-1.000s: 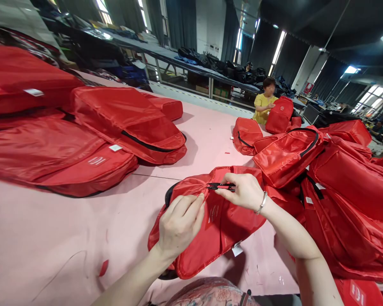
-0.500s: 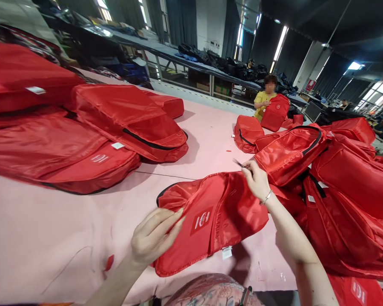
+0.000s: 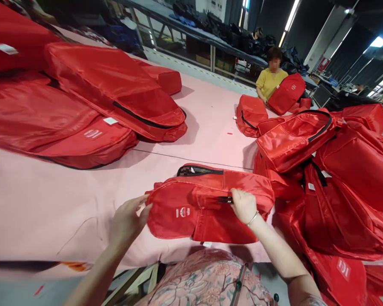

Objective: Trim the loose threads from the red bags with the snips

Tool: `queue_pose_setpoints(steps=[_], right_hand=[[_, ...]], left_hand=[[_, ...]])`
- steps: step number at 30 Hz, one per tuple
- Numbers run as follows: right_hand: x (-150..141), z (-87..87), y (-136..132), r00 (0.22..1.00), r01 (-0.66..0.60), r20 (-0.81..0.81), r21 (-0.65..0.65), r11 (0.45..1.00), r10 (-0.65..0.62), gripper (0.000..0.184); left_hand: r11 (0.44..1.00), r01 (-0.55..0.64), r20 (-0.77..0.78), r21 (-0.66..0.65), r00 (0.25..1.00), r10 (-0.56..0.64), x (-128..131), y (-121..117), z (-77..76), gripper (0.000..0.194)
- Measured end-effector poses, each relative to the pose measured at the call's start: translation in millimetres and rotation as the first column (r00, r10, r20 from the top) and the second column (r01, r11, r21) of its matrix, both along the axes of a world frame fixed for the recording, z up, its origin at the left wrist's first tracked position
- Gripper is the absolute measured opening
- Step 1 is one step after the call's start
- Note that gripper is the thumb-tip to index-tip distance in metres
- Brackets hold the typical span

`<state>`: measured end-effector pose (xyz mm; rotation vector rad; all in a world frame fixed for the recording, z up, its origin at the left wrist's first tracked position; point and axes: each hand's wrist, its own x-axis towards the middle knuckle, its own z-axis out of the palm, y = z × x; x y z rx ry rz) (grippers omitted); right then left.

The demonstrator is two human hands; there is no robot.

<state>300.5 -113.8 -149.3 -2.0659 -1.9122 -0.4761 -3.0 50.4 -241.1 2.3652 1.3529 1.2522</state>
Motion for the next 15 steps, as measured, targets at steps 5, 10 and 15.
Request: queue_pose_setpoints(steps=[5,10,15], right_hand=[[-42,-36.4,-41,0.995,0.029,0.094,0.159,0.987,-0.045,0.03],[-48,-40.8,-64,0.997,0.068,0.014,0.222,0.973,-0.073,0.034],[-49,-41.6,-66,0.994,0.102,-0.055,0.209,0.973,-0.093,0.035]], left_hand=[[0.997,0.075,-0.084,-0.012,0.994,-0.076,39,-6,11.5,0.044],[0.993,0.096,-0.164,0.071,0.983,-0.083,62,-21,18.8,0.045],[0.976,0.206,-0.153,0.068,0.969,-0.194,56,-21,18.2,0.043]])
